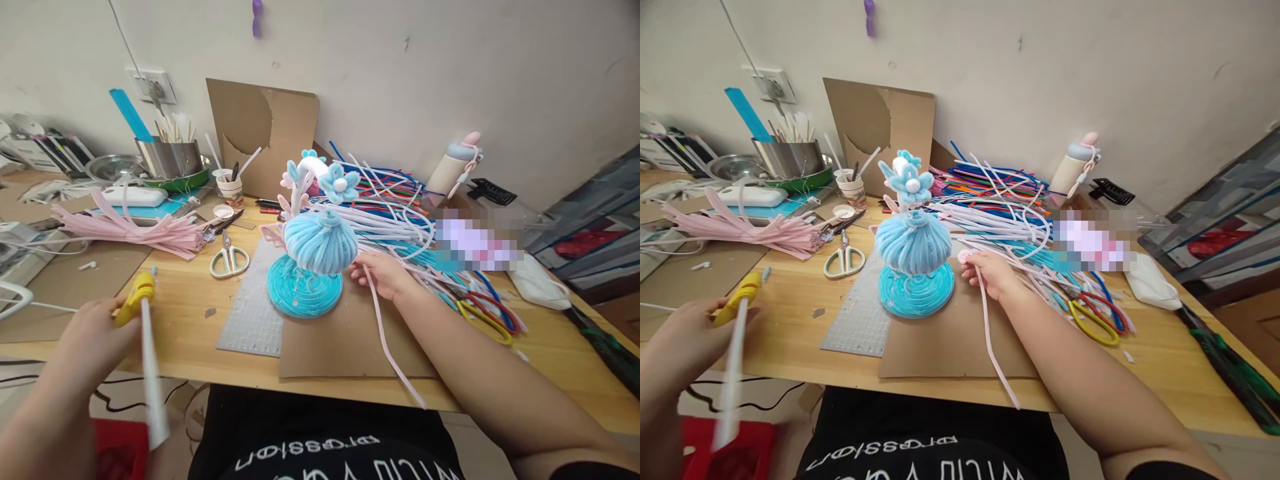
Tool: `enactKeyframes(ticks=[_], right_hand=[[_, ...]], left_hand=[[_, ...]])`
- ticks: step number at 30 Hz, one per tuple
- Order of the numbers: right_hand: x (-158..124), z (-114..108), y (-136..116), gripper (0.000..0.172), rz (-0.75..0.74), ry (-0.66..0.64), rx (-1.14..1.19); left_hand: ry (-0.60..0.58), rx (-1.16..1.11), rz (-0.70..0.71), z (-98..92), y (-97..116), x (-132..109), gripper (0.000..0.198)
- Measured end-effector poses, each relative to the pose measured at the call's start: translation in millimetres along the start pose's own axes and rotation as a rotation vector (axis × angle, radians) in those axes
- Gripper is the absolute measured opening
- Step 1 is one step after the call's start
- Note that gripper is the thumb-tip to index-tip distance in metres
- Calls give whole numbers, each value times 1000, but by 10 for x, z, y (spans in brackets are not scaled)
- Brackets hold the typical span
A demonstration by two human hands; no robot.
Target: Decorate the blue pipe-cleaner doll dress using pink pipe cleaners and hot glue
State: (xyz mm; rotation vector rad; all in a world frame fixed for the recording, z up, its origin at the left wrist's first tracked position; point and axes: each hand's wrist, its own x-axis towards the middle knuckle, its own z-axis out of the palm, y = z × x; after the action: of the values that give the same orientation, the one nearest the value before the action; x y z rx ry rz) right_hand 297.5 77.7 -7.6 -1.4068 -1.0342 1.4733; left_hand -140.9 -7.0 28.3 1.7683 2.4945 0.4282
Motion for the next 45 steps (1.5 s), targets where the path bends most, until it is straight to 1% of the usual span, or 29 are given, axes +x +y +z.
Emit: enactKeyframes(ticks=[3, 7, 10, 12, 13, 14, 15, 16, 17, 18, 19, 20, 21, 22, 23, 25, 28, 30, 35, 38, 45], right_hand=[[-75, 92, 4, 14, -50, -46, -110], [-154, 231, 34, 15, -136, -77, -294], [-170, 292, 52, 18, -214, -57, -456], [-181, 323, 49, 19, -285, -31, -566], [-189, 339, 43, 20, -328, -18, -622], [-198, 355, 37, 21, -373, -8, -679], [-208, 370, 33, 21, -419, -1, -735], [-217, 385, 30, 21, -464, 3, -792], [-225, 399, 32, 22, -507, 4, -848], [-232, 411, 37, 22, -546, 2, -903], [-236, 422, 46, 23, -581, -2, -958], [-238, 432, 57, 22, -612, -5, -1011], [-239, 443, 68, 22, -639, -8, -1064], [-240, 454, 78, 21, -662, -10, -1117], [-241, 467, 84, 21, -680, -14, -1168], [-251, 495, 80, 22, -711, -31, -1267], [-283, 537, 42, 25, -757, -87, -1386], [-307, 557, 19, 27, -797, -131, -1466], [-350, 580, 25, 31, -899, -217, -1787], [-384, 609, 22, 31, -900, -228, -1821], [-496, 695, -61, 32, -884, -166, -1899]], left_hand=[[-28, 235, 60, 138, -67, 63, 32], [12, 294, 100, 288, -32, 108, 46], [8, 320, 83, 289, 27, 139, 54], [-5, 354, 45, 233, 90, 113, 59], [9, 369, 31, 198, 142, 74, 60], [44, 375, 32, 166, 215, 14, 61], [129, 360, 55, 142, 311, -63, 59], [238, 305, 100, 135, 430, -152, 55], [330, 189, 163, 146, 572, -248, 49], [338, 14, 245, 178, 729, -341, 42], [229, -173, 342, 228, 894, -423, 36], [67, -316, 426, 292, 1060, -487, 32], [-70, -424, 497, 363, 1218, -529, 28], [-169, -502, 551, 434, 1362, -546, 25], [-222, -555, 601, 499, 1487, -541, 23], [-245, -576, 640, 598, 1672, -484, 20], [-256, -525, 639, 667, 1800, -382, 16], [-250, -484, 635, 682, 1818, -358, 17], [-213, -475, 638, 696, 1798, -413, 17], [-202, -489, 644, 699, 1790, -433, 16], [-185, -494, 640, 709, 1786, -437, 16]])
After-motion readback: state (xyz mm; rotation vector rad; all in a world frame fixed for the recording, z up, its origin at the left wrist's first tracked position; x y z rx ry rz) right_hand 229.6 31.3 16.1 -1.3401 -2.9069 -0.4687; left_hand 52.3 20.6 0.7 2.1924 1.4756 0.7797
